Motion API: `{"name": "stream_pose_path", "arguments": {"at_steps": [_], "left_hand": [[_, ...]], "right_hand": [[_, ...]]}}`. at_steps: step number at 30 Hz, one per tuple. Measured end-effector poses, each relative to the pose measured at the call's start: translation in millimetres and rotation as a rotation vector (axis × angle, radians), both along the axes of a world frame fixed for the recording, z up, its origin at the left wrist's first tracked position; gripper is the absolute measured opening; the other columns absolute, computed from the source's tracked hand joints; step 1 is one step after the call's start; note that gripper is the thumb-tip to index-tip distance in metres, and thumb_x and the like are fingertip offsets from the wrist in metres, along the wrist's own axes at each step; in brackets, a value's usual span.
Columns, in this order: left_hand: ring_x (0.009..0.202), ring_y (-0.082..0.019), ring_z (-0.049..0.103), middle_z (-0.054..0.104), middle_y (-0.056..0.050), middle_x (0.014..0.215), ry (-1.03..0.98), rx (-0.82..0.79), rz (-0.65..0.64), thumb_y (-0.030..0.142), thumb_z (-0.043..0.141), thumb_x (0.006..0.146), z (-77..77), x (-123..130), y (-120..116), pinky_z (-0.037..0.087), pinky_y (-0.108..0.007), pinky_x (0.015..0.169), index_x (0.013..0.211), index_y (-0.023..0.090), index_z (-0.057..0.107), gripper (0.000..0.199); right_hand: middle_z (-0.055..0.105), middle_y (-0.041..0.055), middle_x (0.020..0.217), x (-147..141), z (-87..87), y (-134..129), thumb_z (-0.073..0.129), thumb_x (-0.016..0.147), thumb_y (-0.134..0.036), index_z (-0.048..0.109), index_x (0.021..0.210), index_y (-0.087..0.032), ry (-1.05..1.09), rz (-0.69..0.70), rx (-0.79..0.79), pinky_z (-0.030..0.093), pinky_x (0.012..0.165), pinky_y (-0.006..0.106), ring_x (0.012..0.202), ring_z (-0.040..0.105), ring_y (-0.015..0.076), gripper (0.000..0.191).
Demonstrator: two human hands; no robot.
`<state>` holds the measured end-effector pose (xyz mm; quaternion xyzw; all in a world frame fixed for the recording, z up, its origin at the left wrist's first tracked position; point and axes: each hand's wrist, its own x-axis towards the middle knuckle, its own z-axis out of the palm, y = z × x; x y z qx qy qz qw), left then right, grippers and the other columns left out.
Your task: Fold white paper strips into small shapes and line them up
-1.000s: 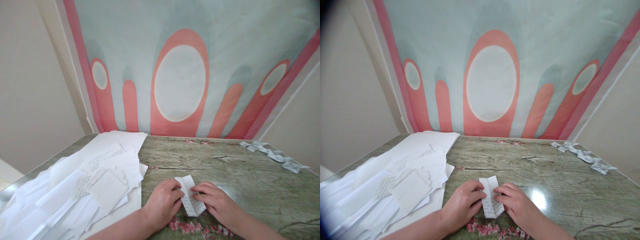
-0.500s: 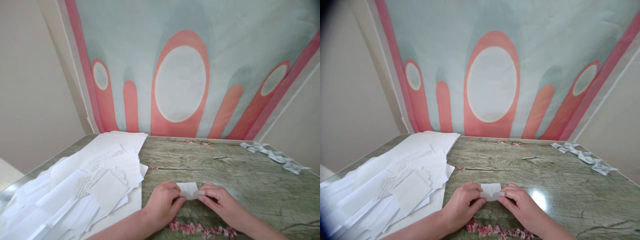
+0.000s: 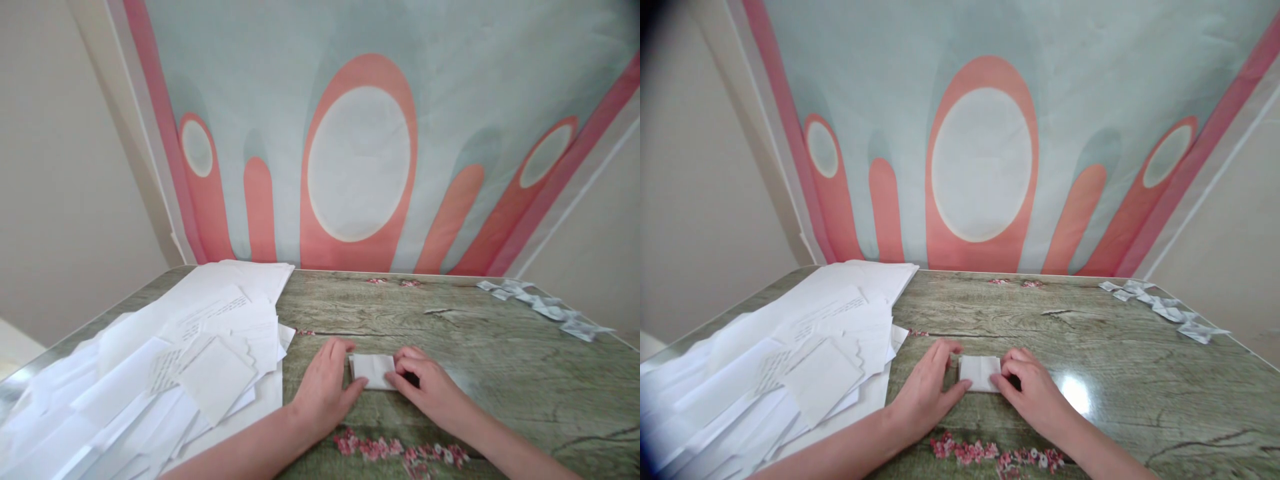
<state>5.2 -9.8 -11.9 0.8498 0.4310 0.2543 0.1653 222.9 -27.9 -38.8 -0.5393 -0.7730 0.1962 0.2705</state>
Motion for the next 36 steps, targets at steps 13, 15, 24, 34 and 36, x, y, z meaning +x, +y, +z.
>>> {"name": "stream_pose_path", "arguments": {"at_steps": [13, 15, 24, 34, 36], "left_hand": [[0.131, -0.026, 0.027, 0.036, -0.011, 0.141, 0.364, -0.044, -0.348, 0.061, 0.033, 0.087, 14.2, 3, -29, 0.019, -0.043, 0.109, 0.134, 0.014, 0.036, 0.067], [0.131, -0.026, 0.028, 0.036, -0.012, 0.141, 0.363, -0.043, -0.350, 0.061, 0.032, 0.087, 14.2, 2, -28, 0.018, -0.043, 0.109, 0.135, 0.013, 0.035, 0.068], [0.131, -0.026, 0.028, 0.034, -0.012, 0.142, 0.343, -0.005, -0.344, 0.061, 0.035, 0.085, 4.0, 1, -27, 0.020, -0.042, 0.110, 0.136, 0.013, 0.034, 0.069], [0.131, -0.027, 0.028, 0.035, -0.013, 0.141, 0.342, -0.033, -0.340, 0.062, 0.034, 0.085, 6.4, 1, -28, 0.018, -0.043, 0.110, 0.135, 0.012, 0.035, 0.070], [0.131, -0.027, 0.027, 0.034, -0.012, 0.141, 0.343, -0.049, -0.332, 0.061, 0.034, 0.086, 8.6, 1, -29, 0.018, -0.043, 0.110, 0.136, 0.013, 0.034, 0.070]], "right_hand": [[0.055, 0.0007, 0.072, -2, -2.7, 5, 0.052, 0.084, -0.032, 0.048, 0.059, -0.020, -0.026, -0.026, 0.011, 0.040, 0.069, 0.029, 0.073, 0.052, 0.0164, 0.028], [0.054, 0.0004, 0.072, -1, -0.8, 3, 0.053, 0.083, -0.031, 0.047, 0.061, -0.020, -0.005, -0.030, 0.010, 0.040, 0.067, 0.028, 0.072, 0.052, 0.0159, 0.025], [0.058, 0.0062, 0.096, 11, 9.0, 16, 0.049, 0.085, -0.027, 0.058, 0.097, -0.019, 0.090, 0.031, -0.052, 0.046, 0.072, 0.031, 0.086, 0.056, 0.0183, 0.017], [0.057, 0.0056, 0.092, -6, 6.6, 28, 0.046, 0.086, -0.021, 0.062, 0.092, -0.019, 0.092, 0.090, -0.019, 0.043, 0.079, 0.032, 0.088, 0.055, 0.0184, 0.017], [0.057, 0.0054, 0.091, -6, 4.8, 27, 0.046, 0.086, -0.022, 0.062, 0.091, -0.019, 0.103, 0.094, -0.016, 0.044, 0.078, 0.031, 0.086, 0.055, 0.0180, 0.017]]}}
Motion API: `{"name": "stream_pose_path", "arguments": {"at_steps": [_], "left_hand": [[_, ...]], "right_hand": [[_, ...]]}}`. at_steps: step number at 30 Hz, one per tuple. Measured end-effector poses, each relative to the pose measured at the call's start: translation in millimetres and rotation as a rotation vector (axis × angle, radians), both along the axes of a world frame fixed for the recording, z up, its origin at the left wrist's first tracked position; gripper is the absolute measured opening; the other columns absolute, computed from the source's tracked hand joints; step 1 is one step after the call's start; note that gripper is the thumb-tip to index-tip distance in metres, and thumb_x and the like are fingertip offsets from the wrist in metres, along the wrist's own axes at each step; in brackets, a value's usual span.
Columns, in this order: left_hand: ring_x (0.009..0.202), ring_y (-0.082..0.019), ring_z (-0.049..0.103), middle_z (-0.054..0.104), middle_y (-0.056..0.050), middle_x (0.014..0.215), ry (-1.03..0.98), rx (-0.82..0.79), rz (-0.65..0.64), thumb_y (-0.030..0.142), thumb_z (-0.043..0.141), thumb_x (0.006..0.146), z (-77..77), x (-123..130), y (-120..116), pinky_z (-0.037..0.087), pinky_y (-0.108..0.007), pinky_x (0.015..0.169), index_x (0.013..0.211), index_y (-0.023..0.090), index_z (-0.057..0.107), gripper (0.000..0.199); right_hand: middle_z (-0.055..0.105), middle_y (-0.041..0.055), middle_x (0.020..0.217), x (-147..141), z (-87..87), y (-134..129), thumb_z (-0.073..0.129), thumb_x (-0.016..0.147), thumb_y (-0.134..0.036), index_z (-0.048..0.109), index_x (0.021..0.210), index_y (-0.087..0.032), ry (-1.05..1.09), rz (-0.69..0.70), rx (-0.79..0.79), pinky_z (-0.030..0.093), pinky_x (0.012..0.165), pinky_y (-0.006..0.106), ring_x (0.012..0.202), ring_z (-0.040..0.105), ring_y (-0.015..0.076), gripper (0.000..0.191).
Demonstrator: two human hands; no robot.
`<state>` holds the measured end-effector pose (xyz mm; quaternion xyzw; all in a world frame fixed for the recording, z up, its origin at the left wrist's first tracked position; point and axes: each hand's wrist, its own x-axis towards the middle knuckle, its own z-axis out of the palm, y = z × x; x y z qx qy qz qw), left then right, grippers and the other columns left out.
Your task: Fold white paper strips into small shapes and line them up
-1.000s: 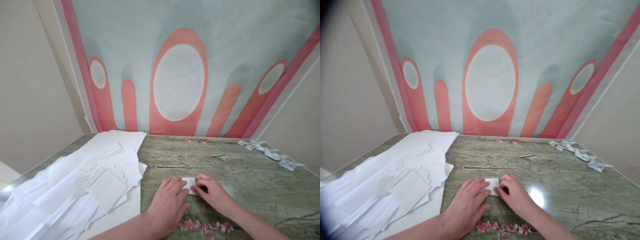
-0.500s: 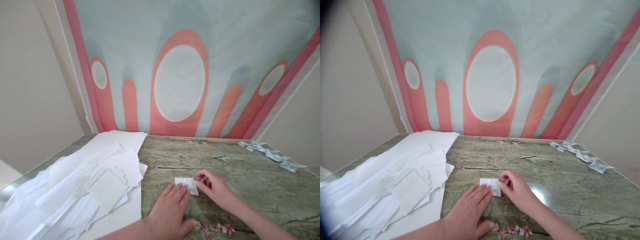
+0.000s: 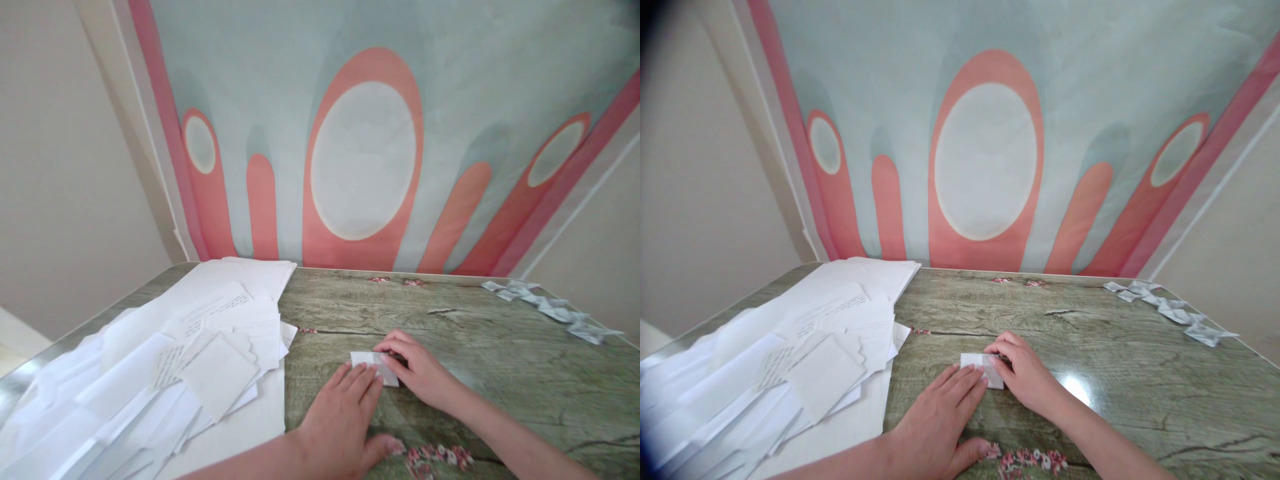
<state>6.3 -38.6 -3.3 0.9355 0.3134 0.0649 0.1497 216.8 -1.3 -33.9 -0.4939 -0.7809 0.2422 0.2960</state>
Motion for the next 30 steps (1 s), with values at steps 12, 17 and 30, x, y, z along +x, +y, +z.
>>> {"name": "stream_pose_path", "arguments": {"at_steps": [12, 17, 30], "left_hand": [[0.133, -0.027, 0.023, 0.028, -0.012, 0.144, 0.007, -0.007, 0.014, 0.059, 0.038, 0.085, -6.3, -1, 1, 0.018, -0.043, 0.110, 0.138, 0.014, 0.031, 0.070], [0.133, -0.026, 0.023, 0.030, -0.014, 0.143, 0.022, -0.028, 0.016, 0.060, 0.036, 0.085, -5.7, -1, 2, 0.020, -0.041, 0.110, 0.137, 0.011, 0.032, 0.071], [0.134, -0.026, 0.020, 0.027, -0.013, 0.145, 0.018, -0.011, 0.010, 0.062, 0.031, 0.086, -11.8, -1, 2, 0.019, -0.041, 0.111, 0.137, 0.012, 0.031, 0.072]], "right_hand": [[0.056, 0.0033, 0.083, 2, -3.7, 0, 0.047, 0.086, -0.025, 0.059, 0.081, -0.019, 0.002, -0.051, -0.027, 0.045, 0.070, 0.030, 0.076, 0.054, 0.0166, 0.014], [0.056, 0.0024, 0.083, 1, -3.7, 0, 0.049, 0.084, -0.023, 0.058, 0.080, -0.019, -0.005, -0.052, -0.033, 0.044, 0.069, 0.028, 0.075, 0.054, 0.0157, 0.011], [0.055, 0.0012, 0.082, 1, -5.5, 2, 0.054, 0.080, -0.021, 0.057, 0.079, -0.019, -0.039, -0.086, -0.035, 0.043, 0.069, 0.027, 0.075, 0.053, 0.0151, 0.004]]}}
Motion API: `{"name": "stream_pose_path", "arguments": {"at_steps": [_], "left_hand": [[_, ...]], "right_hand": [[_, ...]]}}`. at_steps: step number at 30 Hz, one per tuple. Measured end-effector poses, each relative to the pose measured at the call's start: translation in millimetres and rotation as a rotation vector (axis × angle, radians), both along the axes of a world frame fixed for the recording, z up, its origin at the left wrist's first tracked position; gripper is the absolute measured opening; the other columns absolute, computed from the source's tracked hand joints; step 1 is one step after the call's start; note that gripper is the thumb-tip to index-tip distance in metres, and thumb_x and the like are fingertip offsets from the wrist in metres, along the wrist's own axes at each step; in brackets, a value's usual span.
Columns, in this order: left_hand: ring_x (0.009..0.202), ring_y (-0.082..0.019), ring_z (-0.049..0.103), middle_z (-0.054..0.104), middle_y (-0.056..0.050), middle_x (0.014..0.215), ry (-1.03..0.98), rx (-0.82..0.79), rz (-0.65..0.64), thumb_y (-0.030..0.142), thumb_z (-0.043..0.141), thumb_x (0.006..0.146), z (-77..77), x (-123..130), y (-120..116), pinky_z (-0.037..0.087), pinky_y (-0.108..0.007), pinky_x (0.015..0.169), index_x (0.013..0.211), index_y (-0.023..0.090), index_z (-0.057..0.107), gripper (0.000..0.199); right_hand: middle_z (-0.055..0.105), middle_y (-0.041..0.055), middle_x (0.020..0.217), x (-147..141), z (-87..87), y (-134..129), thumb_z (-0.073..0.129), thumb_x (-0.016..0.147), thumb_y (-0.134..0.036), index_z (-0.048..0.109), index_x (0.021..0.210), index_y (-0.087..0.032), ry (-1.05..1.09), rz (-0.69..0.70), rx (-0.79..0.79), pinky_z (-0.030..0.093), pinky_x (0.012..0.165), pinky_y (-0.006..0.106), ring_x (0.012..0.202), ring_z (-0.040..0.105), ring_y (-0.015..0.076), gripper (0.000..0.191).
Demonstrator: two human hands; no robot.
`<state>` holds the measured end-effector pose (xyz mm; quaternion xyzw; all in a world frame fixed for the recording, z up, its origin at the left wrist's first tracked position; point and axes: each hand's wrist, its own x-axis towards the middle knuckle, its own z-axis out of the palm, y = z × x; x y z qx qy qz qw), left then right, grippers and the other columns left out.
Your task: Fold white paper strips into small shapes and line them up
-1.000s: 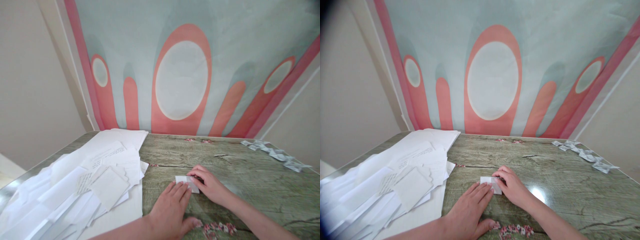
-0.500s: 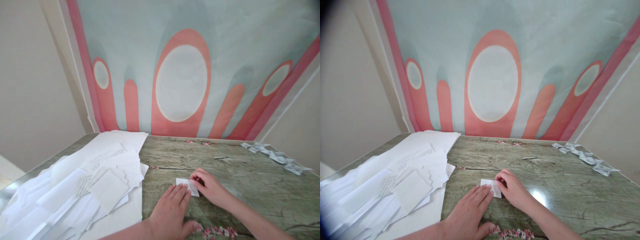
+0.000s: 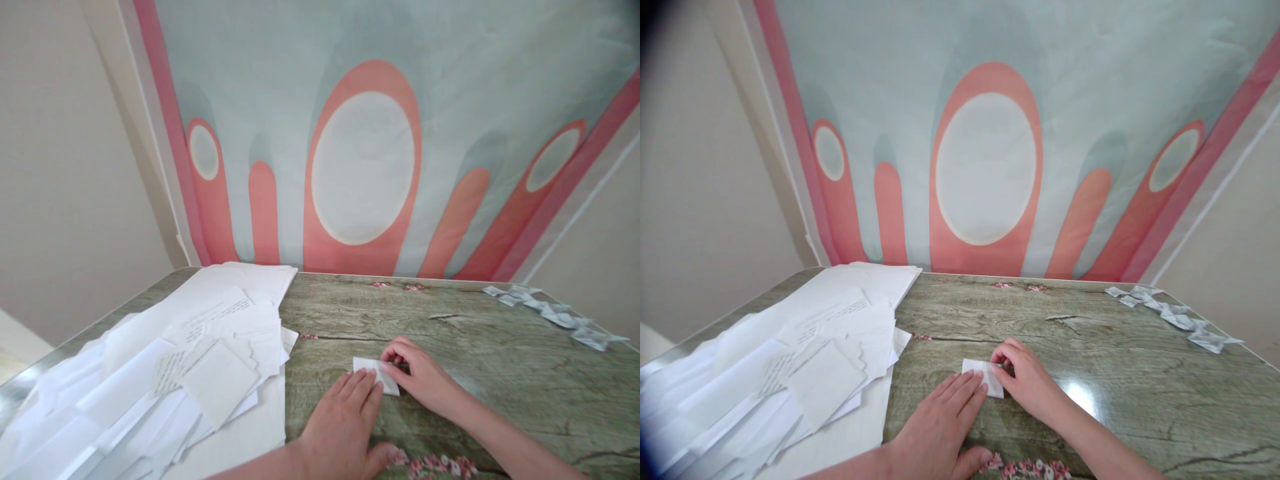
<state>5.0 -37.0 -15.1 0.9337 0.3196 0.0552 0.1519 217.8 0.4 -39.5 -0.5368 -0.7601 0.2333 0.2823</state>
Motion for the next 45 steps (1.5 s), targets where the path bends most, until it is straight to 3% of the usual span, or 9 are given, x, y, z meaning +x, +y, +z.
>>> {"name": "stream_pose_path", "arguments": {"at_steps": [11, 16, 32, 39, 45], "left_hand": [[0.135, -0.025, 0.019, 0.025, -0.011, 0.146, 0.019, 0.009, 0.014, 0.062, 0.028, 0.087, -0.2, 0, 0, 0.018, -0.039, 0.111, 0.138, 0.013, 0.029, 0.071], [0.135, -0.025, 0.019, 0.025, -0.012, 0.146, 0.026, 0.013, 0.011, 0.062, 0.029, 0.087, 0.7, 0, -1, 0.018, -0.039, 0.111, 0.138, 0.013, 0.029, 0.071], [0.134, -0.025, 0.022, 0.025, -0.010, 0.146, 0.016, 0.023, 0.025, 0.062, 0.030, 0.087, 4.1, 0, -1, 0.020, -0.040, 0.110, 0.138, 0.017, 0.031, 0.068], [0.132, -0.026, 0.026, 0.031, -0.011, 0.143, 0.026, 0.059, 0.016, 0.062, 0.032, 0.086, 7.5, 1, 0, 0.020, -0.042, 0.109, 0.136, 0.016, 0.034, 0.068], [0.131, -0.025, 0.026, 0.032, -0.010, 0.143, 0.037, 0.075, 0.012, 0.063, 0.031, 0.086, 10.2, 2, 0, 0.020, -0.043, 0.108, 0.137, 0.017, 0.033, 0.069]], "right_hand": [[0.055, 0.0013, 0.077, 4, 0.5, 0, 0.048, 0.084, -0.022, 0.059, 0.075, -0.019, 0.033, 0.019, 0.002, 0.043, 0.065, 0.027, 0.070, 0.054, 0.0148, 0.014], [0.057, 0.0034, 0.082, 9, 5.3, 1, 0.045, 0.087, -0.024, 0.062, 0.080, -0.019, 0.045, 0.037, 0.011, 0.043, 0.071, 0.029, 0.077, 0.055, 0.0165, 0.019], [0.057, 0.0026, 0.082, 12, 6.3, 0, 0.050, 0.085, -0.021, 0.062, 0.079, -0.019, 0.052, 0.055, -0.016, 0.044, 0.067, 0.028, 0.074, 0.056, 0.0153, 0.014], [0.055, 0.0041, 0.091, 7, 9.4, -7, 0.049, 0.086, -0.021, 0.064, 0.094, -0.021, 0.037, 0.091, 0.035, 0.044, 0.076, 0.029, 0.086, 0.054, 0.0166, 0.017], [0.052, 0.0062, 0.101, -3, 12.9, -19, 0.044, 0.090, -0.021, 0.061, 0.111, -0.027, -0.144, 0.151, 0.162, 0.040, 0.085, 0.036, 0.096, 0.049, 0.0197, 0.028]]}}
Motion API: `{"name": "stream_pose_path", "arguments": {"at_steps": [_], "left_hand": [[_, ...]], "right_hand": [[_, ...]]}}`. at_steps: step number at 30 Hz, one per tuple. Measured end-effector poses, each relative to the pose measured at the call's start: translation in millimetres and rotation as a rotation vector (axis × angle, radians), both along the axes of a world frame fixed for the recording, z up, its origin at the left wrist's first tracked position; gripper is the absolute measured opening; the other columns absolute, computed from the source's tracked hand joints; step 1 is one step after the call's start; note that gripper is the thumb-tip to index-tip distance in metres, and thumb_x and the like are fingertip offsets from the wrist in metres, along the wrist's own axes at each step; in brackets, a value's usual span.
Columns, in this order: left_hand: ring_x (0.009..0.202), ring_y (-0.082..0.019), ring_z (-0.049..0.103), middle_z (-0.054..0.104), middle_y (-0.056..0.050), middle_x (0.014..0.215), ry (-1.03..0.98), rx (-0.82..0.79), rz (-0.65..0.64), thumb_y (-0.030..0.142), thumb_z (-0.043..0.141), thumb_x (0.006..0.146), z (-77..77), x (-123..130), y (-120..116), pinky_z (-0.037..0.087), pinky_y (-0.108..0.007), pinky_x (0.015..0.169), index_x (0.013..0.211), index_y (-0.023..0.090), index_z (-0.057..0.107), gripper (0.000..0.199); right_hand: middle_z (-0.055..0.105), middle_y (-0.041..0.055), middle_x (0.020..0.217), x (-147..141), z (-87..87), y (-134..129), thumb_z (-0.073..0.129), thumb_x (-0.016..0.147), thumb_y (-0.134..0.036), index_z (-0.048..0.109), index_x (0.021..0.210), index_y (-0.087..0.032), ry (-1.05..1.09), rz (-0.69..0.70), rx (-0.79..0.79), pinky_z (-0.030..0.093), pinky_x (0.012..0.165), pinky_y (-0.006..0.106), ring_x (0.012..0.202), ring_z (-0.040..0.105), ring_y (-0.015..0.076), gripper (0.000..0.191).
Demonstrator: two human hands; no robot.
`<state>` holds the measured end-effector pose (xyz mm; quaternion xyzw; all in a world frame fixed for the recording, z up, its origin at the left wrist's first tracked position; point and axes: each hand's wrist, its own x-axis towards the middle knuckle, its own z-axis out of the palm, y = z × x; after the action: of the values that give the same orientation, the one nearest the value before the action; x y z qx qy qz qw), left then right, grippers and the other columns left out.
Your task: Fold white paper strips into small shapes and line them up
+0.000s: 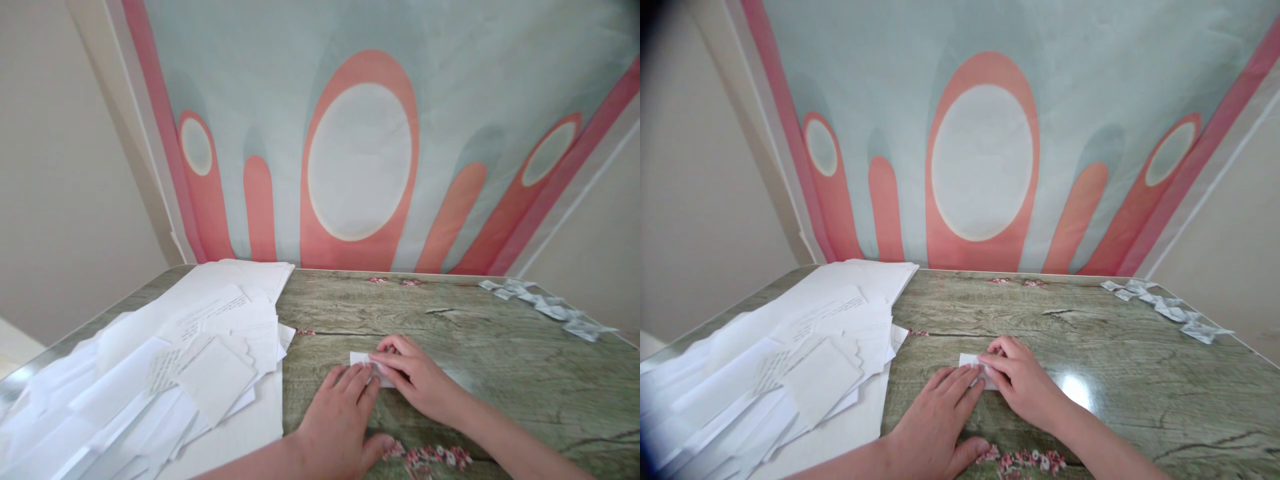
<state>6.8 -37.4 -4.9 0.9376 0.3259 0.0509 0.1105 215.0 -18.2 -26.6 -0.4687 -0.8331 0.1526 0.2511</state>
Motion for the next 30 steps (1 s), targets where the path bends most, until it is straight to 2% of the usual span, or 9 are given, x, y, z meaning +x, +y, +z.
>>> {"name": "stream_pose_path", "arguments": {"at_steps": [9, 16, 23, 30], "left_hand": [[0.130, -0.026, 0.028, 0.033, -0.010, 0.142, 0.005, 0.014, -0.002, 0.062, 0.032, 0.085, 3.2, -0.1, -1.1, 0.021, -0.041, 0.107, 0.136, 0.016, 0.033, 0.069], [0.128, -0.024, 0.031, 0.037, -0.008, 0.140, -0.014, 0.001, 0.002, 0.058, 0.031, 0.088, 8.7, -1.2, -0.2, 0.023, -0.040, 0.106, 0.135, 0.018, 0.034, 0.062], [0.128, -0.024, 0.031, 0.035, -0.009, 0.141, -0.024, -0.003, -0.006, 0.056, 0.034, 0.089, 6.6, -4.3, 3.4, 0.022, -0.041, 0.105, 0.135, 0.019, 0.034, 0.059], [0.123, -0.025, 0.036, 0.043, -0.008, 0.134, -0.023, 0.045, 0.056, 0.054, 0.034, 0.089, 10.4, -5.4, 6.0, 0.026, -0.043, 0.101, 0.129, 0.024, 0.042, 0.050]], "right_hand": [[0.053, 0.0065, 0.102, -2.0, -0.1, -0.1, 0.045, 0.089, -0.020, 0.060, 0.113, -0.029, -0.109, -0.013, 0.089, 0.043, 0.081, 0.039, 0.091, 0.049, 0.0203, 0.029], [0.054, 0.0066, 0.103, -2.9, -0.7, -1.2, 0.045, 0.090, -0.021, 0.062, 0.111, -0.028, -0.142, -0.022, 0.101, 0.043, 0.081, 0.039, 0.092, 0.050, 0.0207, 0.028], [0.054, 0.0065, 0.103, -4.1, 1.7, -0.6, 0.044, 0.090, -0.022, 0.061, 0.111, -0.028, -0.149, -0.022, 0.104, 0.043, 0.082, 0.039, 0.093, 0.050, 0.0205, 0.028], [0.055, 0.0072, 0.103, -6.2, 5.8, -2.4, 0.040, 0.091, -0.020, 0.062, 0.109, -0.025, -0.172, -0.031, 0.103, 0.043, 0.083, 0.039, 0.094, 0.050, 0.0211, 0.028]]}}
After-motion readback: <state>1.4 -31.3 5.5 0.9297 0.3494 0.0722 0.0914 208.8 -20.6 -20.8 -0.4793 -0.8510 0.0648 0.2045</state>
